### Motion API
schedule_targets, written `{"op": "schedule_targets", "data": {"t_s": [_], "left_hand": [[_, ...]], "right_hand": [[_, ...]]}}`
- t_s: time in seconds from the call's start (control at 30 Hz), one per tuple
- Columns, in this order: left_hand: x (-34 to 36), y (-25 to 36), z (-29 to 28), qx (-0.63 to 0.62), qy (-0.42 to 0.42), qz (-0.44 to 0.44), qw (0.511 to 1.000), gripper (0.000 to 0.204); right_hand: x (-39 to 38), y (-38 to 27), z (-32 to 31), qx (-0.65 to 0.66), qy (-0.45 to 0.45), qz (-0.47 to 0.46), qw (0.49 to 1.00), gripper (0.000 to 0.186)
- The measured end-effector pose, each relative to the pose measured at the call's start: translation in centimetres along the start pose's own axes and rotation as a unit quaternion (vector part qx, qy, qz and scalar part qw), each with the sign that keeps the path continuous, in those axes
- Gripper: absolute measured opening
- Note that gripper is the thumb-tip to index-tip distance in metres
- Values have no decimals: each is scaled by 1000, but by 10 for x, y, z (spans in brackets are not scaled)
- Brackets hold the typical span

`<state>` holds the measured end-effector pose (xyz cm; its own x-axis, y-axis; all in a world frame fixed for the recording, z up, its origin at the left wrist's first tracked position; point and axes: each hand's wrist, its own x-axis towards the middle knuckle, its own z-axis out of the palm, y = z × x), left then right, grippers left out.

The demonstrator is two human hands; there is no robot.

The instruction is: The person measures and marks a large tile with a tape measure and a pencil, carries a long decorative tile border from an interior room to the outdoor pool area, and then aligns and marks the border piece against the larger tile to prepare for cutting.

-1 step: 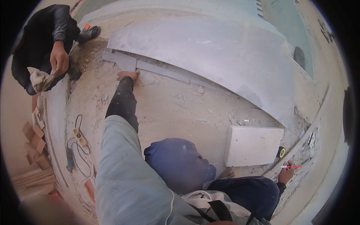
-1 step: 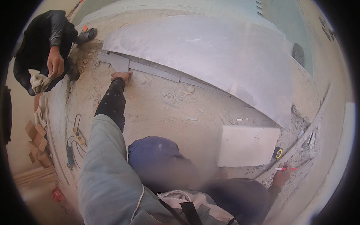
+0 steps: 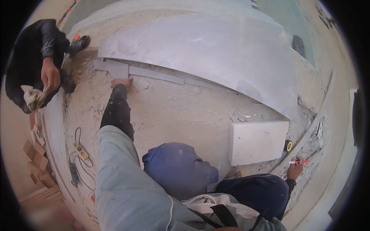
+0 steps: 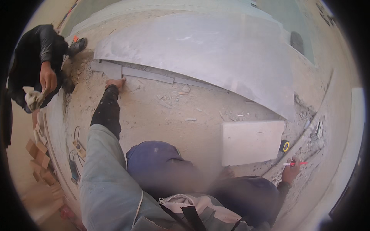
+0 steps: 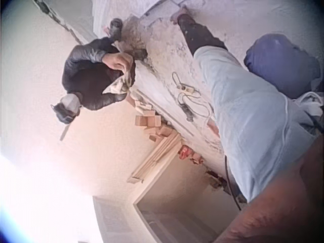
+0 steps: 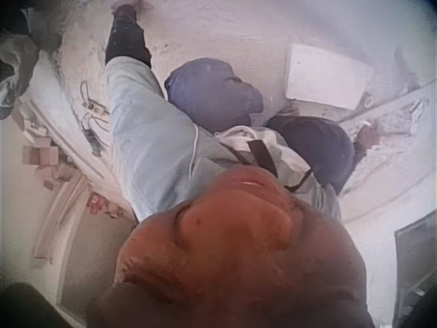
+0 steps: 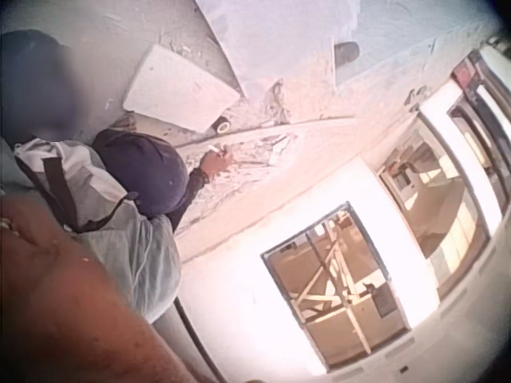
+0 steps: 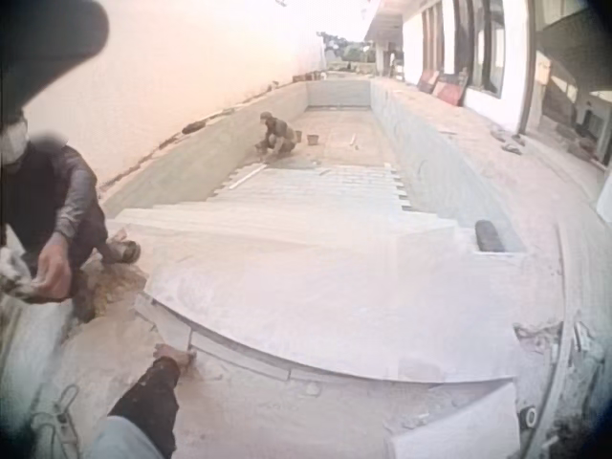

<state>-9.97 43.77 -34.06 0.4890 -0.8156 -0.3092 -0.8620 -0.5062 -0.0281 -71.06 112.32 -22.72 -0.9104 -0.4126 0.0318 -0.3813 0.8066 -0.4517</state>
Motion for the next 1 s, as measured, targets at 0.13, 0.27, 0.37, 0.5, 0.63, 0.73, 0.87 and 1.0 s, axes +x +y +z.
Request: {"op": "schedule_targets", "data": {"t_s": [0.13,0.27,0.37,0.5,0.63,0.73,0.87,1.0], "left_hand": [[16,-5,5,-276,-203,35,939,52],[17,-43,-8,-82,-201,10,976,26],[9,-77,-7,63,-203,31,977,54],[-39,-89,-4,232,60,283,929,72],[-157,-91,-24,204,80,301,928,70],[-216,-84,-38,231,-2,299,926,67],[-264,-91,-40,181,-30,297,937,58],[-280,-132,-54,122,-24,346,930,48]], "right_hand": [[-28,38,-24,-69,41,-1,997,20],[-40,62,-42,-108,69,-4,992,23],[-34,72,-38,-127,80,36,988,25],[3,82,-8,-98,51,71,991,29],[57,74,26,-145,-51,-249,956,41],[85,60,47,-120,-186,-194,956,45],[82,72,50,-100,-127,-200,966,51],[52,56,37,-1,-40,2,999,55]]}}
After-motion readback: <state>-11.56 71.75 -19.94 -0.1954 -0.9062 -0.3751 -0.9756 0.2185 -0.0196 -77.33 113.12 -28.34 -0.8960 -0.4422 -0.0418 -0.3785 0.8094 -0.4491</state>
